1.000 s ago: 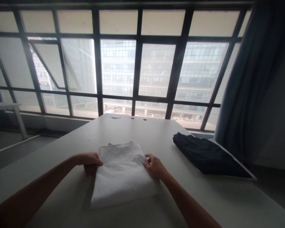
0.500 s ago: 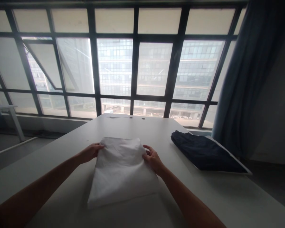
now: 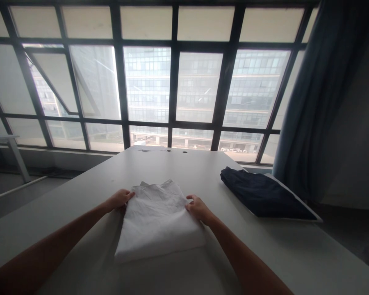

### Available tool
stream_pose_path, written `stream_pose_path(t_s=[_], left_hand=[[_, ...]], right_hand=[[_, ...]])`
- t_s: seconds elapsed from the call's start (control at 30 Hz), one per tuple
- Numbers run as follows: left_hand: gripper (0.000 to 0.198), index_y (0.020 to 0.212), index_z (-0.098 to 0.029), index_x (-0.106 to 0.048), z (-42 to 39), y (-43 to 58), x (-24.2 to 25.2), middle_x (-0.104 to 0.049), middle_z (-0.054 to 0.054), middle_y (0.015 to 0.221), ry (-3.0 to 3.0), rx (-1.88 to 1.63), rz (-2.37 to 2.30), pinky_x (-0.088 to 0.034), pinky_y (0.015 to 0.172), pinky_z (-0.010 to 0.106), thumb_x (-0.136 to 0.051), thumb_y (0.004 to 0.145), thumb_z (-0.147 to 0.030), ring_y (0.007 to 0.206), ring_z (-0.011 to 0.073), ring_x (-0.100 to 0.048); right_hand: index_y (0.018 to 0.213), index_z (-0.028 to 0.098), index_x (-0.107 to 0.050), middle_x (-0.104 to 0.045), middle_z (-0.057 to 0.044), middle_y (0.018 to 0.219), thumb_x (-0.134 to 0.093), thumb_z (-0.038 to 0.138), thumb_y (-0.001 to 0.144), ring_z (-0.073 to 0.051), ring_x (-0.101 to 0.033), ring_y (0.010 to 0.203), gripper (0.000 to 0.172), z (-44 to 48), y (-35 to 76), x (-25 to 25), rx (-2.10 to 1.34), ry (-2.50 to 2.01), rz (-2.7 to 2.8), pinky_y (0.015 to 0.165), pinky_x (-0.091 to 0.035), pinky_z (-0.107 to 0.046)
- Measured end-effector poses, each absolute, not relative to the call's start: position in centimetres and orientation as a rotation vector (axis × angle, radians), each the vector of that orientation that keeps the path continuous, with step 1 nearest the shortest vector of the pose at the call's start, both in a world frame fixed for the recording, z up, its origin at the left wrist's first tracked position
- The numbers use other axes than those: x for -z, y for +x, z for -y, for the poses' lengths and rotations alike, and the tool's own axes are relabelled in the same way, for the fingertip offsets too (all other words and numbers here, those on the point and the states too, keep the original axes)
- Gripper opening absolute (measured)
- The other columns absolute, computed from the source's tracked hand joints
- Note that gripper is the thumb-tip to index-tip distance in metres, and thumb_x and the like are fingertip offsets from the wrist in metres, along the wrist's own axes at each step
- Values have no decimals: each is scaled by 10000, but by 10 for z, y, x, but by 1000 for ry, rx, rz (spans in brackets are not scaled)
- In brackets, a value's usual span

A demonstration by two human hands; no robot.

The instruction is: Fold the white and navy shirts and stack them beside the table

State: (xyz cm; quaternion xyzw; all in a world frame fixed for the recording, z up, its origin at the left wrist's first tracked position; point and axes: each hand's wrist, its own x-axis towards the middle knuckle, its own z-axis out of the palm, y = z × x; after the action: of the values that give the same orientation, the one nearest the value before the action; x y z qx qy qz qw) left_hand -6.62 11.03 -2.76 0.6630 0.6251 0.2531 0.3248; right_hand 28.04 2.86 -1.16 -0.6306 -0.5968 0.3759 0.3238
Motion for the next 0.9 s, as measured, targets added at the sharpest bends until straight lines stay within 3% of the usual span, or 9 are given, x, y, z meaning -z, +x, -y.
stream_pose_path(t_s=[0.13,0.23,0.33,0.43,0.53,0.63,0.77,0.9], left_hand=[[368,620,-147,-578,-121,-57,31,-597,24,598,1905,-1008,-1608,-384,544,230,-549,801,-466,622,170,-574],[361,891,-112,-649,-123,-50,28,-664,52,745,1710,-1174,-1418,-426,577,228,-589,783,-451,670,169,-591],[542,1222,-91,-542,-124,-45,24,-660,37,771,1450,-1271,-1219,-432,544,220,-601,810,-438,601,134,-563],[649,1400,-72,-374,-124,-44,22,-652,27,759,1419,-1289,-1241,-434,535,212,-573,863,-376,563,114,-543],[676,1407,-66,-379,-122,-46,21,-687,90,894,1643,-1182,-1435,-491,626,243,-612,836,-343,689,162,-624],[650,1364,-86,-461,-110,-44,14,-631,183,1199,1956,-1068,-1545,-505,864,350,-626,802,-367,986,267,-648],[579,1337,-131,-534,-76,-37,-5,-539,181,1373,2334,-798,-1471,-374,1071,436,-474,894,-499,1285,324,-482],[724,1421,-213,-474,-40,-31,-13,-340,142,1537,2464,-231,-1137,-218,1145,523,-474,857,-667,1429,364,-255]], right_hand=[[1205,101,-545,-645,-34,774,-544,154,792,-127,-536,605,416,-27,278,10,-886,-1709,1597,566,-398,-228],[1166,120,-558,-610,-2,702,-541,161,793,-120,-513,574,375,-27,277,11,-852,-1712,1598,545,-374,-222],[1124,145,-569,-617,-2,720,-530,174,795,-127,-529,592,332,-27,277,12,-762,-1644,1616,564,-388,-224],[1075,167,-578,-632,-11,771,-509,172,800,-139,-562,649,283,-27,276,13,-568,-1587,1605,619,-411,-229],[1038,168,-596,-639,-19,751,-518,162,801,-152,-577,671,250,-27,277,15,-470,-1671,1659,666,-417,-243],[1067,153,-610,-666,-48,799,-550,205,826,-163,-592,701,254,-24,279,15,-478,-1723,1740,696,-422,-255],[1149,140,-598,-680,-84,905,-580,291,850,-174,-618,763,335,-20,280,10,-563,-1741,1740,718,-442,-260],[1210,141,-594,-678,-116,1025,-637,277,801,-197,-635,879,433,-17,282,9,-645,-1716,1739,816,-456,-282]])
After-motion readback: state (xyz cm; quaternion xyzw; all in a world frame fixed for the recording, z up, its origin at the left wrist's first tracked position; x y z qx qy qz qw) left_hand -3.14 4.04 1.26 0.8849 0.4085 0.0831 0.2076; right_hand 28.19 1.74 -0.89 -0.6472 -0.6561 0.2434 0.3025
